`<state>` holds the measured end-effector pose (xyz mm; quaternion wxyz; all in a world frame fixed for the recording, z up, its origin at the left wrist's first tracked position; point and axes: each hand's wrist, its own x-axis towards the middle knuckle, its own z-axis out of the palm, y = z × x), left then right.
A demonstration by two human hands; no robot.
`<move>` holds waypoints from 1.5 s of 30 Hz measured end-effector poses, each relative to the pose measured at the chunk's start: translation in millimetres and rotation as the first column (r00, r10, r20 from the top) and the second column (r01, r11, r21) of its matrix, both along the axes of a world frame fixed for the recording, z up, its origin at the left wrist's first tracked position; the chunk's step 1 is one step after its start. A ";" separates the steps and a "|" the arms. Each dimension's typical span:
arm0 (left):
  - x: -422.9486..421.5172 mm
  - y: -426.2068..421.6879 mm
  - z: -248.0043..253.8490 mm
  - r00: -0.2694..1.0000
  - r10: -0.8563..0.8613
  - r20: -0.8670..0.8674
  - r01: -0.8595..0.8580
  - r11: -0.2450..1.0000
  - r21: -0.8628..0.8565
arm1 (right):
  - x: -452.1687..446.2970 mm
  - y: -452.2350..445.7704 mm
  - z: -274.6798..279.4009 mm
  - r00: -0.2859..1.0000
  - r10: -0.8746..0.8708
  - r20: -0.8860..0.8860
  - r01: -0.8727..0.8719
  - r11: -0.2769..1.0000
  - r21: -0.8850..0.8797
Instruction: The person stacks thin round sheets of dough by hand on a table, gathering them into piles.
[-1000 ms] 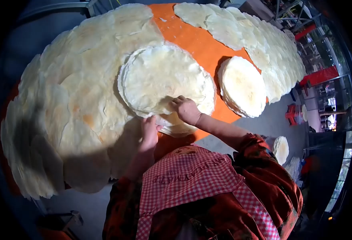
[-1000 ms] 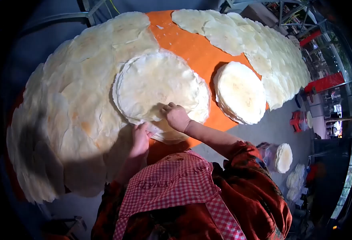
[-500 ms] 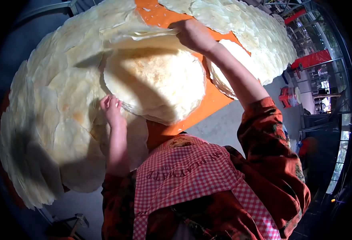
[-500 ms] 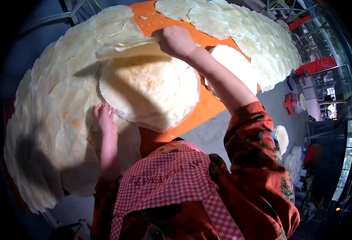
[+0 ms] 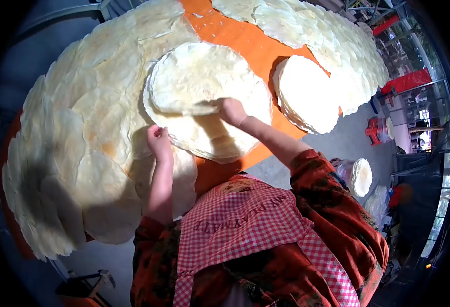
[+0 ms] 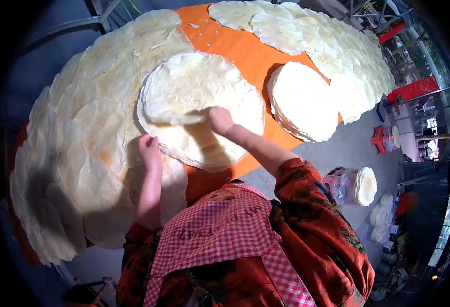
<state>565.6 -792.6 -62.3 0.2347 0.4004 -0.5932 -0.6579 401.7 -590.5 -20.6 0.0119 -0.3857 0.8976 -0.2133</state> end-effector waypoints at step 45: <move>-25.1 40.3 -26.7 0.978 -0.022 -0.206 0.072 0.969 0.237 | -122.3 -61.5 72.9 0.998 -0.005 0.055 0.000 0.996 0.093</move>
